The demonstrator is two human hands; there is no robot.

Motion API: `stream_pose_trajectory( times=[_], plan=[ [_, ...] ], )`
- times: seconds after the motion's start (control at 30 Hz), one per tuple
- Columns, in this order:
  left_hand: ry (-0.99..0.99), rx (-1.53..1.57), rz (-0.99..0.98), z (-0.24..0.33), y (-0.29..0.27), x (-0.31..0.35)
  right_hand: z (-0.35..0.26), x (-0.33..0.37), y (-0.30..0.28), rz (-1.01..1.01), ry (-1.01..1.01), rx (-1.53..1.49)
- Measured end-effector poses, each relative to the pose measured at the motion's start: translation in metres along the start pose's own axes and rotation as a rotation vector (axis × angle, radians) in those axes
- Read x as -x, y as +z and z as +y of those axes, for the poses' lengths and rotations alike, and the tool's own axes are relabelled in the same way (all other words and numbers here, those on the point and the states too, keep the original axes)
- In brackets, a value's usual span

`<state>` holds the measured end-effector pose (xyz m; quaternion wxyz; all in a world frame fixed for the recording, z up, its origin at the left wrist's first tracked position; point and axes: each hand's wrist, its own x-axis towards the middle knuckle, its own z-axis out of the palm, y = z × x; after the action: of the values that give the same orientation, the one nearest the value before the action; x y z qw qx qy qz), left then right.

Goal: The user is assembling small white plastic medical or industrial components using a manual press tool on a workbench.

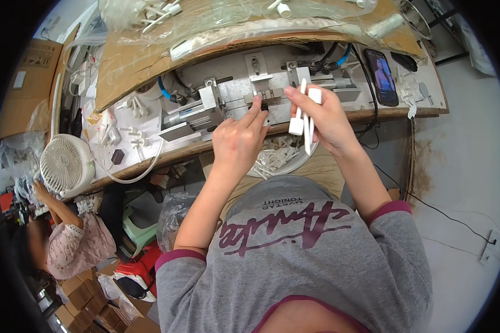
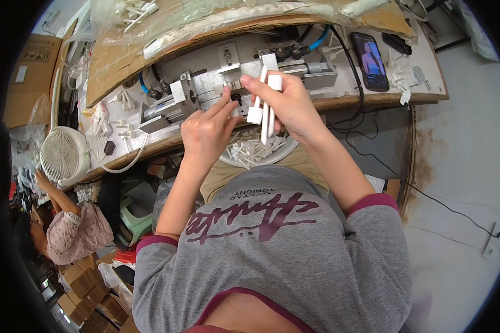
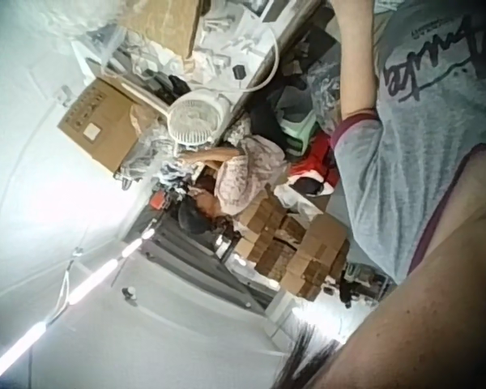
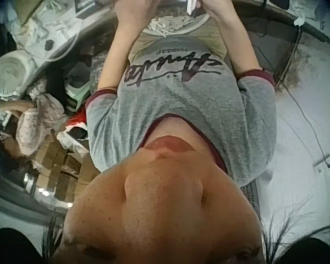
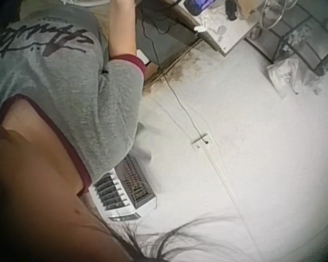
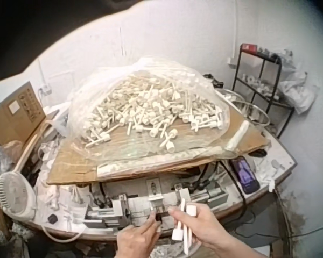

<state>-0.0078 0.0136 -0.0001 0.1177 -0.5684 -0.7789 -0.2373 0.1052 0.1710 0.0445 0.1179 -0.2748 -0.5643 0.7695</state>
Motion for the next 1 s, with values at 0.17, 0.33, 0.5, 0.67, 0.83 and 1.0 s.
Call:
stream_pose_trajectory(
  times=[0.17, 0.33, 0.5, 0.67, 0.83, 1.0],
  plan=[
    [-0.018, 0.352, 0.089, 0.007, -0.014, -0.006, 0.006, -0.001, 0.001, 0.004, -0.018, 0.023],
    [0.012, 0.508, 0.214, 0.031, -0.028, -0.006, 0.011, 0.001, 0.014, -0.084, -0.009, -0.022],
    [-0.172, 0.56, 0.187, 0.022, -0.032, 0.004, 0.01, 0.0, 0.005, -0.01, -0.094, -0.033],
    [-0.119, 0.243, 0.074, 0.009, -0.007, 0.012, 0.003, 0.01, -0.002, -0.057, -0.117, -0.057],
    [-0.034, 0.011, 0.003, 0.004, 0.0, 0.002, 0.003, 0.015, 0.001, -0.038, -0.175, -0.166],
    [-0.051, -0.001, -0.032, 0.002, -0.001, -0.001, 0.003, 0.018, 0.001, 0.124, -0.277, -0.071]
  ],
)
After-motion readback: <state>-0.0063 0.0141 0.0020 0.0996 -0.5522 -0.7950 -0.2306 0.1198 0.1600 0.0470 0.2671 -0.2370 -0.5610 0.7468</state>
